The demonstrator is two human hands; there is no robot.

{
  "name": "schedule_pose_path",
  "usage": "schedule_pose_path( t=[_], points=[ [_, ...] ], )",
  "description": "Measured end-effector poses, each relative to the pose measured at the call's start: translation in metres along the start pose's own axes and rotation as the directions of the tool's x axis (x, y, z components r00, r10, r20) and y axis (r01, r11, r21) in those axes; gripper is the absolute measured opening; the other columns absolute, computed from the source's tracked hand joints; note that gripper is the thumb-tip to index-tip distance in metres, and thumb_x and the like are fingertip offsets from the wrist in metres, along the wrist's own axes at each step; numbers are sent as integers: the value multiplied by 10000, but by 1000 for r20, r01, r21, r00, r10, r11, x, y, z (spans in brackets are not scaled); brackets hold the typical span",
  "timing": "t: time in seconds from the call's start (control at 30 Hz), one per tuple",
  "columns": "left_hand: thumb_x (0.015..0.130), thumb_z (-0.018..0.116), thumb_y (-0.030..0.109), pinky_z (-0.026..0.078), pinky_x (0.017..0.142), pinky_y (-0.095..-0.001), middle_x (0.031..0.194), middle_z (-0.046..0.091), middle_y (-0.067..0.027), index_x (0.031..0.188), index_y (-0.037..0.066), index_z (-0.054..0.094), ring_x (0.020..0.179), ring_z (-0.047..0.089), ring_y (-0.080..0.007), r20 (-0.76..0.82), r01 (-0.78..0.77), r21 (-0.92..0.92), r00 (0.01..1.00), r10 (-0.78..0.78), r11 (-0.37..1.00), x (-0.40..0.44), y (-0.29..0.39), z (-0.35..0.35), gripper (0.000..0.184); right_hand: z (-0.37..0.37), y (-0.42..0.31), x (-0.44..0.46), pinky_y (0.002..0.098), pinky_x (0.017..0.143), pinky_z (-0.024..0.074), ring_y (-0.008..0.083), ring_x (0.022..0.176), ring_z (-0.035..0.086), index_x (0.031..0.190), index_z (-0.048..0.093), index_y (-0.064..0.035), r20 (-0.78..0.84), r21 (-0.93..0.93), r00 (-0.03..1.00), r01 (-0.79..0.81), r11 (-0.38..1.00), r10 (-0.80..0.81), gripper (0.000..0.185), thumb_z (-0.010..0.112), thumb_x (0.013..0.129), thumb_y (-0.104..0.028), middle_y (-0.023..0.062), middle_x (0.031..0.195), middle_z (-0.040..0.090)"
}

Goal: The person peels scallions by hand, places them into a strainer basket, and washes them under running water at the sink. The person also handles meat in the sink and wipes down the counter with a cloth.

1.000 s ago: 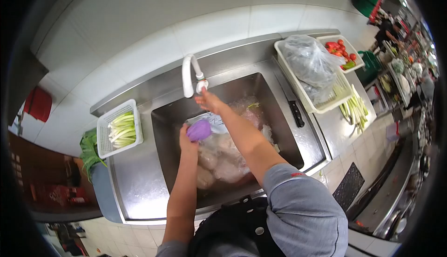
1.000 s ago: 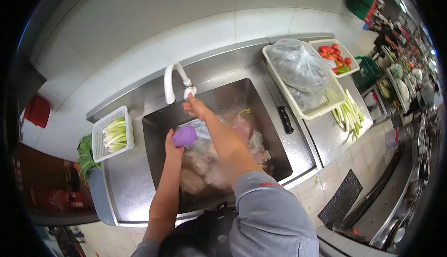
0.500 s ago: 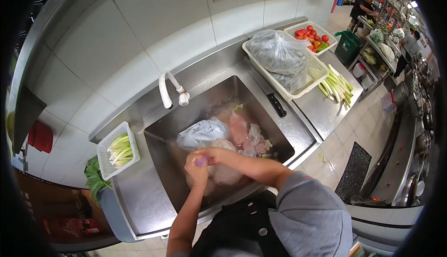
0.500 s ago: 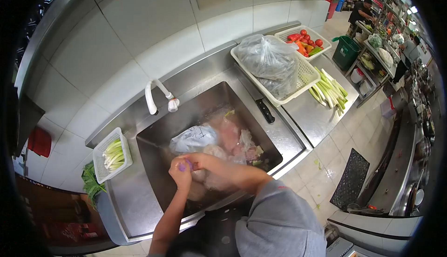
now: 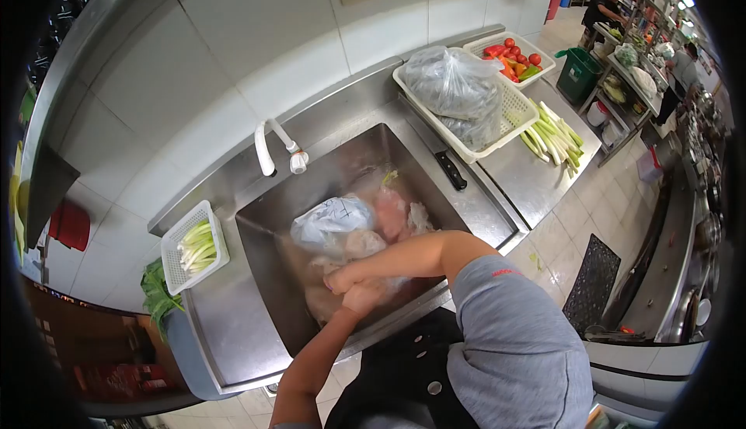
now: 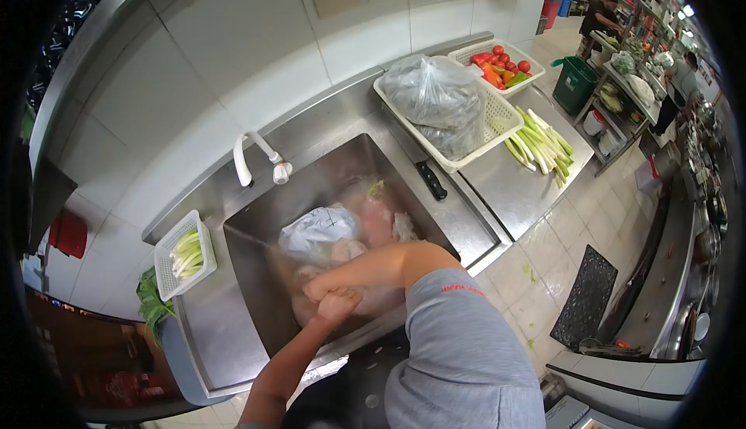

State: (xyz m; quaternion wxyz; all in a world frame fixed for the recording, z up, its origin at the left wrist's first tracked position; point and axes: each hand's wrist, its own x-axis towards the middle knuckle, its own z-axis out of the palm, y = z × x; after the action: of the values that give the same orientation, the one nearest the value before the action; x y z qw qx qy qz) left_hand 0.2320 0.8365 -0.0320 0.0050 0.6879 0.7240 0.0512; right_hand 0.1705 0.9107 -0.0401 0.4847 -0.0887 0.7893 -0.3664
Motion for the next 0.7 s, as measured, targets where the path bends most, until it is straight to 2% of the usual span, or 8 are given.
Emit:
schedule_pose_path(
  t=[0.03,0.07,0.33,0.4,0.5,0.53,0.63,0.7],
  points=[
    [735,534,137,490,780,-339,947,624,-61,894,112,607,898,609,-220,283,43,66,957,-60,997,2,7,0,176,6,3,-1,372,704,520,244,824,642,996,582,-89,-31,-28,1000,-6,1000,5,229,629,830,-239,114,886,652],
    [742,531,140,485,793,-343,964,621,-67,908,107,607,915,604,-222,365,81,37,927,-89,996,5,12,-1,185,12,5,-2,373,703,519,247,826,641,993,582,-90,-64,-40,998,-10,999,8,231,633,826,-241,117,887,651],
    [797,507,165,443,897,-373,1104,593,-114,1021,67,606,1053,564,-236,114,149,-257,986,-123,955,30,41,-5,264,50,24,-24,381,699,507,270,838,633,968,578,-97,-475,-26,878,-76,997,55,246,661,796,-252,137,893,641],
    [811,501,171,432,923,-380,1138,586,-126,1049,57,606,1087,554,-239,95,184,-340,982,-162,922,33,49,-6,284,57,32,-37,383,698,504,276,841,631,962,576,-99,-693,66,718,-33,997,69,250,667,788,-255,142,894,639],
    [831,492,180,416,962,-392,1191,576,-143,1091,42,606,1139,539,-245,71,229,-452,973,-221,862,24,66,-11,316,66,63,-55,403,688,489,314,814,618,929,566,-92,-936,102,348,120,988,54,251,675,759,-240,169,853,623],
    [838,489,183,411,975,-396,1208,573,-149,1105,37,606,1156,534,-246,59,214,-459,976,-211,862,21,72,-12,326,74,70,-69,422,679,475,348,786,606,900,557,-84,-996,66,78,230,971,49,250,680,734,-224,194,811,608],
    [825,507,116,333,1052,-399,1304,497,-174,1209,38,547,1245,450,-280,-90,-192,-162,980,180,968,6,71,-8,394,86,80,-149,382,702,485,301,754,617,885,557,-81,-960,230,-63,375,898,272,228,686,763,-224,158,790,628],
    [802,523,72,338,1049,-399,1292,505,-167,1175,52,572,1239,450,-292,-173,-93,-203,983,58,975,-7,98,-42,376,86,109,-195,338,721,488,221,775,625,885,564,-74,-927,279,-123,402,872,354,213,685,783,-218,114,796,643]
  ],
)
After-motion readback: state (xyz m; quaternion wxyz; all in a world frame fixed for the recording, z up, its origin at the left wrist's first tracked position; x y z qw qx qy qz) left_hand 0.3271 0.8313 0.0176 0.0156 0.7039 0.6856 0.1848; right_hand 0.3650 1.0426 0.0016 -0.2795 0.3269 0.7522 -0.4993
